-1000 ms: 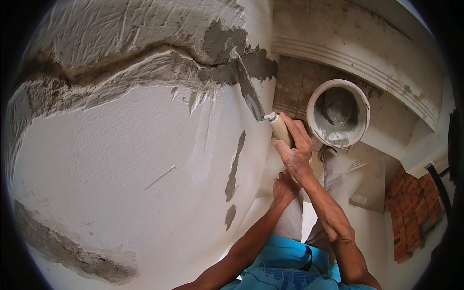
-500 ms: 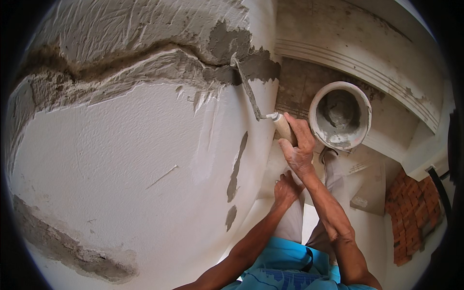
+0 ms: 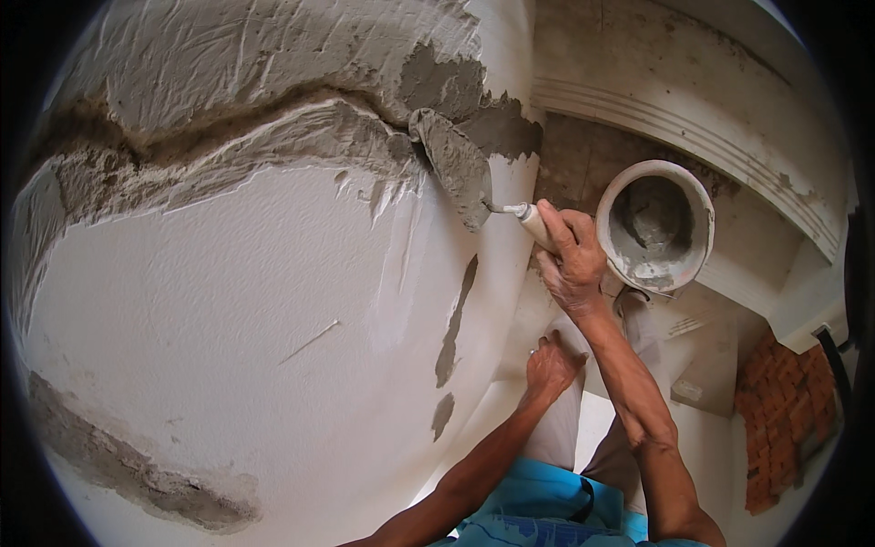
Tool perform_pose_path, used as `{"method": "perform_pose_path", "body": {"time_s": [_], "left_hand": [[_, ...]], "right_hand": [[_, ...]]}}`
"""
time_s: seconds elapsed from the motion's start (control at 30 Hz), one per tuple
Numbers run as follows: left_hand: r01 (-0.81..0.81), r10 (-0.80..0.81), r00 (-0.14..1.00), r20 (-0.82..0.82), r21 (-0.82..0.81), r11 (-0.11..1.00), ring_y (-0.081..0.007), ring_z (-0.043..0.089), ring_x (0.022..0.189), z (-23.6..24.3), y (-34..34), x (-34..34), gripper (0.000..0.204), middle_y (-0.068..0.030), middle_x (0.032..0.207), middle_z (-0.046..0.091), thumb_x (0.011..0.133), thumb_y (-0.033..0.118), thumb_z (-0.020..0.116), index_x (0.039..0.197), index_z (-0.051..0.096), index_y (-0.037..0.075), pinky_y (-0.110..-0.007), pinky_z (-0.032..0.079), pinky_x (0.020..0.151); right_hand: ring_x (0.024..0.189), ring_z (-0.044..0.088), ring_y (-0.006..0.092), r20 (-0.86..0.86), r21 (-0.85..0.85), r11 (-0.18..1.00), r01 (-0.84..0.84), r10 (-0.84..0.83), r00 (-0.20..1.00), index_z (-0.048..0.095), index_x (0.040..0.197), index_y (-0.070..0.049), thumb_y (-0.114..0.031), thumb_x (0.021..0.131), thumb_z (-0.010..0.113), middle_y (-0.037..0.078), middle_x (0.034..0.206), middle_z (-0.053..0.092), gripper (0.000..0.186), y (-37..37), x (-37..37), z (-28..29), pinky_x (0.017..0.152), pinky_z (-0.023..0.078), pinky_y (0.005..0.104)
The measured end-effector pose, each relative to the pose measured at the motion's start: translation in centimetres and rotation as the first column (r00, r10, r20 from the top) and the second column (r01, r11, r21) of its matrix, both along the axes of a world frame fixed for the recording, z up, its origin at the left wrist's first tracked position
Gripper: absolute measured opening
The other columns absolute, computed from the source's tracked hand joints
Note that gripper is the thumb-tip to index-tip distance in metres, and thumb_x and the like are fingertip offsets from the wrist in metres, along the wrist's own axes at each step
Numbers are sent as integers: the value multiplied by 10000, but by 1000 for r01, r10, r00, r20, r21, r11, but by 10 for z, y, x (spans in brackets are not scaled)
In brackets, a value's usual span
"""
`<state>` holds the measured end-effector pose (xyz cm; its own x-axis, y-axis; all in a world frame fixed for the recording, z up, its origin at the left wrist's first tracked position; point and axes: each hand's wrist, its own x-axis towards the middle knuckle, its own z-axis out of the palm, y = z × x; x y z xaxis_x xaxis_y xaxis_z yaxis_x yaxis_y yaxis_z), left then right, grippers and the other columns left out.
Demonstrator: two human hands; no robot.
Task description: The person applies a gray plaster mixture to a white wall using a trowel. They repeatedly scoop the material from a bucket and spread it across the surface, smoothing the application to cover the existing wall.
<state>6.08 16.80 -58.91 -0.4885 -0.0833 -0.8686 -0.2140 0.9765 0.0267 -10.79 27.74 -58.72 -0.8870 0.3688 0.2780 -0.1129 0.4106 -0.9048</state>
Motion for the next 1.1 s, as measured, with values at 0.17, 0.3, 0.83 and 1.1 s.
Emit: {"method": "perform_pose_path", "body": {"time_s": [0.17, 0.3, 0.83, 1.1], "left_hand": [[9, -9, 1000, -10, 21, 1000, -455, 669, 1014, -1, -2, 1, 844, -276, 1132, 640, 827, 506, 783, 1393, 470, -36, -518, 546, 877], [30, -29, 999, -27, 6, 1000, -449, 674, 1006, -1, -1, 1, 833, -272, 1121, 643, 832, 518, 775, 1387, 483, -31, -512, 551, 865], [5, -5, 1000, -23, -21, 1000, -450, 676, 1019, 0, 3, -4, 827, -254, 1127, 654, 800, 525, 800, 1357, 520, -19, -510, 548, 895], [10, -10, 999, -36, -13, 1000, -441, 678, 1020, 2, 3, -5, 792, -254, 1149, 647, 807, 499, 798, 1344, 524, -16, -509, 553, 883]], "right_hand": [[849, 637, 224, -37, 26, 1000, -17, 18, 999, 682, 1365, -212, 23, 609, 813, 41, 994, 594, 803, -9, -1, -13, 673, 567, 349], [846, 631, 228, -37, 37, 999, -25, 26, 999, 684, 1359, -226, 23, 600, 812, 42, 996, 590, 809, -9, -4, -19, 659, 565, 348], [836, 633, 235, 92, 82, 995, -60, 53, 994, 693, 1351, -220, 42, 619, 770, 43, 945, 611, 782, 23, 13, -30, 673, 550, 363], [862, 625, 242, 180, -194, 977, -84, 120, 976, 673, 1376, -155, 46, 632, 745, 83, 943, 609, 774, 21, 21, -9, 752, 536, 369]]}}
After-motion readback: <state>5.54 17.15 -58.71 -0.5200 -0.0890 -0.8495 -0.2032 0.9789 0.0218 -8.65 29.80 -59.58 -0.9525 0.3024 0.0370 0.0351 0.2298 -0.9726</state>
